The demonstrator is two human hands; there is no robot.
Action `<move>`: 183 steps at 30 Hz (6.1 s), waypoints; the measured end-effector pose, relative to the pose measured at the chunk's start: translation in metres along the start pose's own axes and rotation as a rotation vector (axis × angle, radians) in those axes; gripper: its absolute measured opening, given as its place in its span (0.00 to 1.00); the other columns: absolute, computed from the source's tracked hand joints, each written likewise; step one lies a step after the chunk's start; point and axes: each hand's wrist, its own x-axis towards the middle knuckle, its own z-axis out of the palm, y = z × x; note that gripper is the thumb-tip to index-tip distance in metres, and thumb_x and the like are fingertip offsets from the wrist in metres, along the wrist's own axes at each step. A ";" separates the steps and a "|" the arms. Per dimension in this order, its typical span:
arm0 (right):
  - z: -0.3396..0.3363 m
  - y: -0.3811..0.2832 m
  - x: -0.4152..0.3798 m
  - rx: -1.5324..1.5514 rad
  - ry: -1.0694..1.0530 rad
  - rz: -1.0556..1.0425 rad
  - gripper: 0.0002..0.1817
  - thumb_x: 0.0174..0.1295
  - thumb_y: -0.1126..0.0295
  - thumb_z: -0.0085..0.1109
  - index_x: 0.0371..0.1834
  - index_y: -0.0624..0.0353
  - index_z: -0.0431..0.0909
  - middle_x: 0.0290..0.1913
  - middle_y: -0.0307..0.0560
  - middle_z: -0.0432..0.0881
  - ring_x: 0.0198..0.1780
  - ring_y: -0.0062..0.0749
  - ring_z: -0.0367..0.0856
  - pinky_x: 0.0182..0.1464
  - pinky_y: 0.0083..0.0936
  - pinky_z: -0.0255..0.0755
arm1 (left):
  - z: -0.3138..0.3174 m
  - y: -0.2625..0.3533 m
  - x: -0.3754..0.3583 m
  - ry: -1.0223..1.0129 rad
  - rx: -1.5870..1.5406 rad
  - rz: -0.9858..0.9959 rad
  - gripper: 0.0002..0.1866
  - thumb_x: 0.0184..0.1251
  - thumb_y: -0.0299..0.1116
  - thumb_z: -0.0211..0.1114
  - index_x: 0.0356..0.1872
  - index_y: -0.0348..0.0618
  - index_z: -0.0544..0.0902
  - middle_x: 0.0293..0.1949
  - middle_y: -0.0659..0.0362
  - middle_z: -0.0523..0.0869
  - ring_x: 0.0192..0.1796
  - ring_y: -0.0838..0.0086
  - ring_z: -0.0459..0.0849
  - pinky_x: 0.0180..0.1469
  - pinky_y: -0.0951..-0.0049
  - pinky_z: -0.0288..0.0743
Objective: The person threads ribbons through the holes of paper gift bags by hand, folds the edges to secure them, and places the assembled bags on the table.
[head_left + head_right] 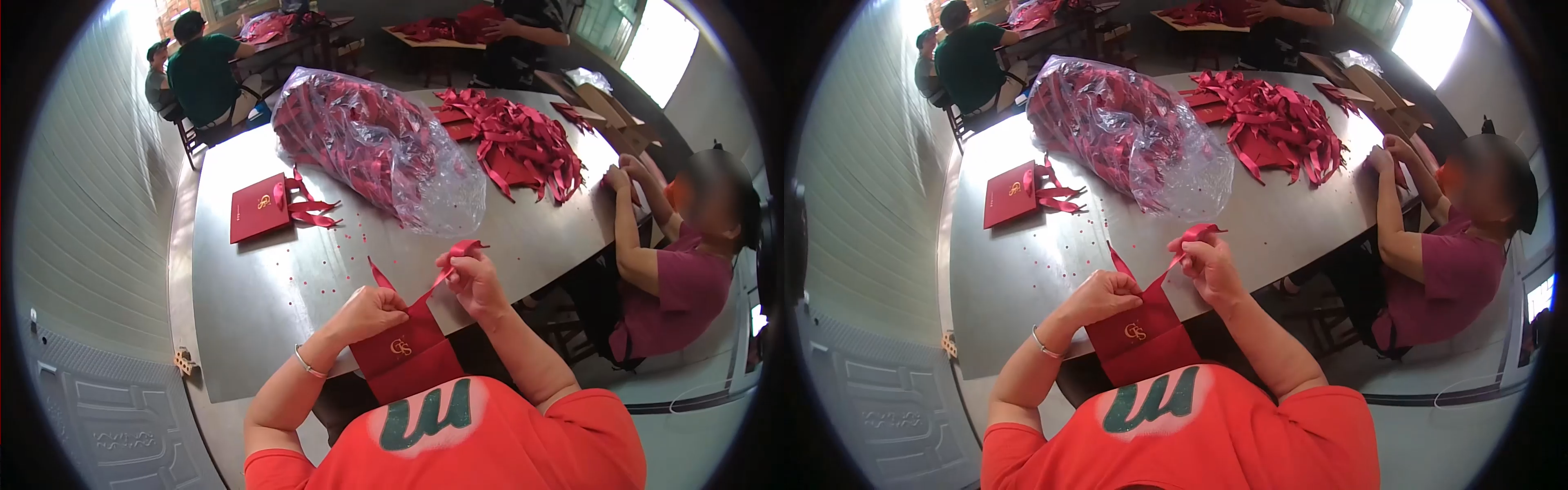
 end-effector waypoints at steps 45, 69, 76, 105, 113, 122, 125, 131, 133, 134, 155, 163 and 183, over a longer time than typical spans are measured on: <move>0.055 0.042 -0.042 -0.666 -0.280 -0.098 0.10 0.70 0.74 0.53 0.50 0.63 0.79 0.26 0.36 0.79 0.26 0.17 0.77 0.29 0.15 0.71 | -0.017 -0.040 0.020 -0.077 -0.043 0.191 0.10 0.63 0.26 0.66 0.43 0.35 0.78 0.35 0.60 0.86 0.38 0.81 0.81 0.40 0.78 0.76; 0.046 0.062 -0.035 -0.608 -0.188 -0.319 0.08 0.69 0.73 0.56 0.48 0.64 0.77 0.27 0.36 0.79 0.28 0.13 0.75 0.29 0.11 0.69 | -0.042 0.020 -0.037 -0.316 -0.004 -0.285 0.13 0.57 0.21 0.60 0.45 0.29 0.80 0.20 0.62 0.82 0.16 0.81 0.80 0.17 0.84 0.65; 0.039 0.060 -0.033 -0.513 -0.276 -0.226 0.07 0.68 0.74 0.57 0.46 0.63 0.77 0.27 0.36 0.79 0.28 0.14 0.75 0.30 0.11 0.68 | -0.037 -0.010 -0.050 -0.284 -0.305 -0.337 0.14 0.61 0.19 0.59 0.49 0.28 0.78 0.30 0.56 0.86 0.16 0.82 0.79 0.16 0.86 0.65; 0.049 0.040 -0.041 -0.781 -0.431 -0.614 0.07 0.59 0.82 0.61 0.40 0.65 0.83 0.33 0.43 0.82 0.33 0.24 0.80 0.36 0.16 0.73 | 0.004 -0.010 -0.084 0.120 -0.712 -0.300 0.06 0.66 0.25 0.59 0.40 0.34 0.79 0.27 0.60 0.83 0.19 0.79 0.83 0.15 0.86 0.67; 0.063 0.043 -0.040 -0.901 -0.527 -0.795 0.08 0.45 0.85 0.64 0.28 0.62 0.78 0.28 0.44 0.80 0.25 0.28 0.80 0.26 0.20 0.72 | 0.008 0.004 -0.087 0.219 -0.535 -0.271 0.06 0.68 0.26 0.59 0.39 0.34 0.79 0.25 0.60 0.83 0.18 0.77 0.83 0.15 0.84 0.68; 0.068 0.049 -0.037 -1.002 -0.561 -0.888 0.08 0.42 0.83 0.64 0.25 0.60 0.77 0.24 0.45 0.79 0.24 0.34 0.79 0.27 0.25 0.73 | 0.009 0.007 -0.090 0.237 -0.526 -0.267 0.07 0.69 0.24 0.56 0.42 0.32 0.80 0.28 0.59 0.84 0.20 0.77 0.84 0.17 0.84 0.70; 0.071 0.048 -0.038 -1.059 -0.571 -0.890 0.08 0.42 0.82 0.64 0.24 0.60 0.76 0.24 0.45 0.79 0.24 0.36 0.79 0.26 0.27 0.73 | 0.011 0.009 -0.091 0.254 -0.484 -0.246 0.08 0.69 0.23 0.55 0.43 0.32 0.80 0.29 0.59 0.85 0.20 0.77 0.84 0.17 0.84 0.70; 0.079 0.049 -0.042 -1.289 -0.573 -0.820 0.05 0.46 0.79 0.63 0.24 0.61 0.75 0.25 0.49 0.78 0.27 0.43 0.80 0.30 0.33 0.73 | 0.019 0.013 -0.090 0.302 -0.378 -0.251 0.09 0.69 0.23 0.54 0.44 0.34 0.81 0.28 0.59 0.85 0.21 0.79 0.84 0.18 0.83 0.71; 0.086 0.046 -0.043 -1.346 -0.570 -0.744 0.05 0.48 0.78 0.62 0.24 0.61 0.74 0.26 0.50 0.79 0.28 0.45 0.80 0.31 0.35 0.73 | 0.019 0.016 -0.090 0.293 -0.366 -0.263 0.09 0.70 0.23 0.53 0.44 0.35 0.81 0.28 0.59 0.85 0.22 0.78 0.85 0.18 0.84 0.71; 0.088 0.045 -0.043 -1.401 -0.566 -0.666 0.05 0.49 0.77 0.62 0.25 0.61 0.74 0.26 0.51 0.79 0.29 0.46 0.80 0.32 0.36 0.73 | 0.019 0.017 -0.089 0.285 -0.353 -0.275 0.09 0.71 0.24 0.53 0.44 0.35 0.81 0.28 0.58 0.85 0.23 0.77 0.86 0.18 0.84 0.72; 0.083 0.040 -0.040 -1.347 -0.514 -0.850 0.09 0.47 0.74 0.66 0.28 0.58 0.74 0.32 0.45 0.78 0.37 0.41 0.76 0.40 0.35 0.69 | 0.008 0.027 -0.091 0.152 -0.260 -0.302 0.15 0.73 0.22 0.46 0.52 0.31 0.79 0.34 0.54 0.85 0.30 0.70 0.89 0.29 0.77 0.85; 0.076 0.031 -0.020 -1.238 -0.692 -0.676 0.12 0.43 0.73 0.70 0.25 0.58 0.72 0.27 0.45 0.76 0.34 0.43 0.76 0.38 0.36 0.69 | 0.022 0.019 -0.088 0.247 -0.312 -0.249 0.16 0.69 0.20 0.45 0.49 0.30 0.80 0.33 0.52 0.85 0.29 0.69 0.89 0.29 0.74 0.85; 0.104 0.008 0.042 -1.140 -1.192 0.398 0.12 0.58 0.76 0.59 0.45 0.65 0.78 0.36 0.42 0.83 0.38 0.24 0.79 0.43 0.24 0.73 | 0.035 0.027 -0.092 0.358 -0.274 -0.200 0.05 0.66 0.18 0.52 0.41 0.36 0.70 0.28 0.55 0.82 0.25 0.70 0.88 0.23 0.74 0.82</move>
